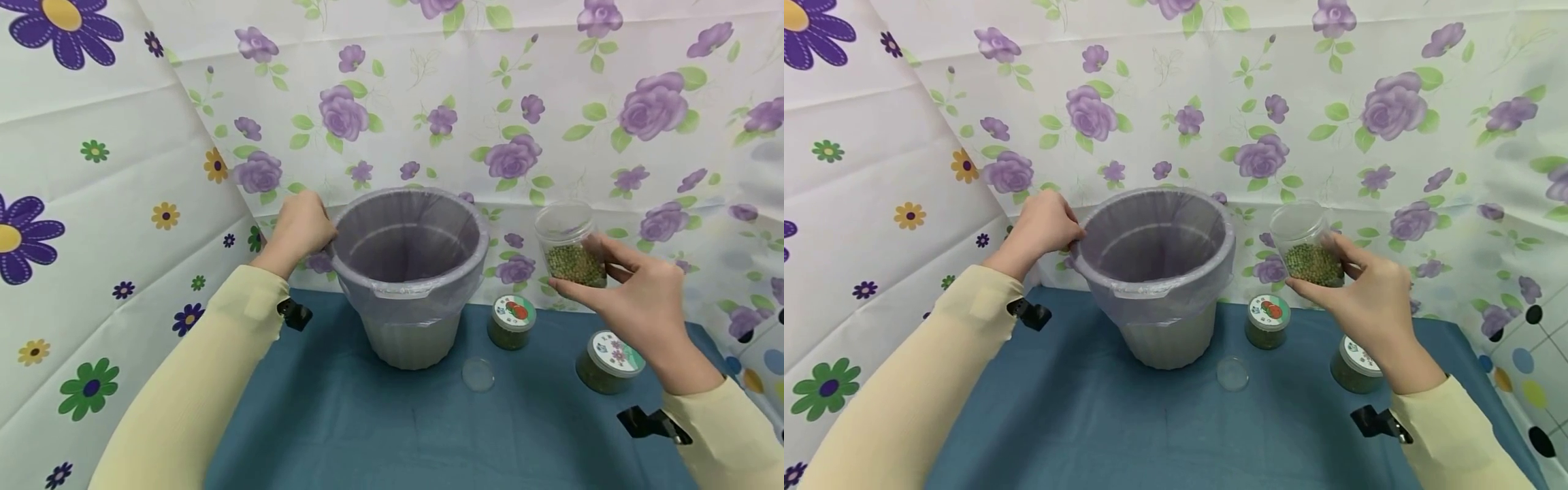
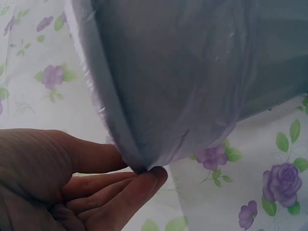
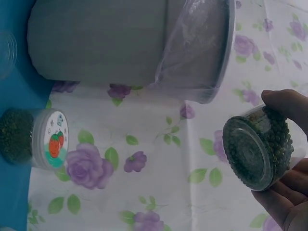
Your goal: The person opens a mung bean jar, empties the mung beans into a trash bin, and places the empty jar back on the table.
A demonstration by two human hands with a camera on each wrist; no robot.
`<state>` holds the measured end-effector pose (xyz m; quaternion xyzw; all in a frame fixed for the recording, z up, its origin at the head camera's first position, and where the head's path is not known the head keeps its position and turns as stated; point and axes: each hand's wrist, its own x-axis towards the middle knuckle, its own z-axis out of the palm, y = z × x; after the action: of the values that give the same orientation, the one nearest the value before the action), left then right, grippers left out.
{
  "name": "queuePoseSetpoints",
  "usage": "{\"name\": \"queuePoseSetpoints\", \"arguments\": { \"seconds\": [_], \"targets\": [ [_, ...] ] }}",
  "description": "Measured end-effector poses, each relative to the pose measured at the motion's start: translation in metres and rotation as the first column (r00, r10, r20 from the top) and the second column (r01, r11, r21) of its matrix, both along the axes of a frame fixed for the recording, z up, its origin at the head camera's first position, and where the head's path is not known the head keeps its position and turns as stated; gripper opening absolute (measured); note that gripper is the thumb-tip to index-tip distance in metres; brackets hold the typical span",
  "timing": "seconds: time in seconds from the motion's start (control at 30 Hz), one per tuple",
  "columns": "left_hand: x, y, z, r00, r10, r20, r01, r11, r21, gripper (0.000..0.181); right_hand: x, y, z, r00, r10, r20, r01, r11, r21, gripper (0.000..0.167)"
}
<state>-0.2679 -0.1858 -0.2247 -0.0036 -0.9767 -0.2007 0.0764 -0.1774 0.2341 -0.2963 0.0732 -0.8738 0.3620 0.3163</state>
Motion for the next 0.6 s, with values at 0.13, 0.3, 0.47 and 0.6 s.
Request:
{"name": "queuePoseSetpoints", "arguments": {
  "seconds": [0.13,0.3,0.47,0.6],
  "targets": [
    [-0.004,0.000,0.007,0.995,0.017,0.094,-0.022,0.999,0.043,0.022,-0.005,-0.001,0.010,0.999,0.033,-0.005,-0.032,0.999,0.033,0.068],
    [-0.010,0.001,0.012,0.984,0.039,0.173,-0.046,0.998,0.039,0.014,-0.013,-0.002,0.022,0.996,0.068,-0.050,-0.065,0.995,0.072,0.069],
    [-0.014,0.002,0.015,0.975,0.064,0.214,-0.077,0.996,0.054,0.009,-0.020,-0.002,0.031,0.996,0.064,-0.056,-0.054,0.984,0.169,0.074],
    [-0.016,-0.001,0.014,0.964,0.067,0.257,-0.101,0.988,0.121,0.005,-0.025,-0.004,0.034,0.997,0.076,-0.022,-0.068,0.966,0.251,0.077]
  ]
}}
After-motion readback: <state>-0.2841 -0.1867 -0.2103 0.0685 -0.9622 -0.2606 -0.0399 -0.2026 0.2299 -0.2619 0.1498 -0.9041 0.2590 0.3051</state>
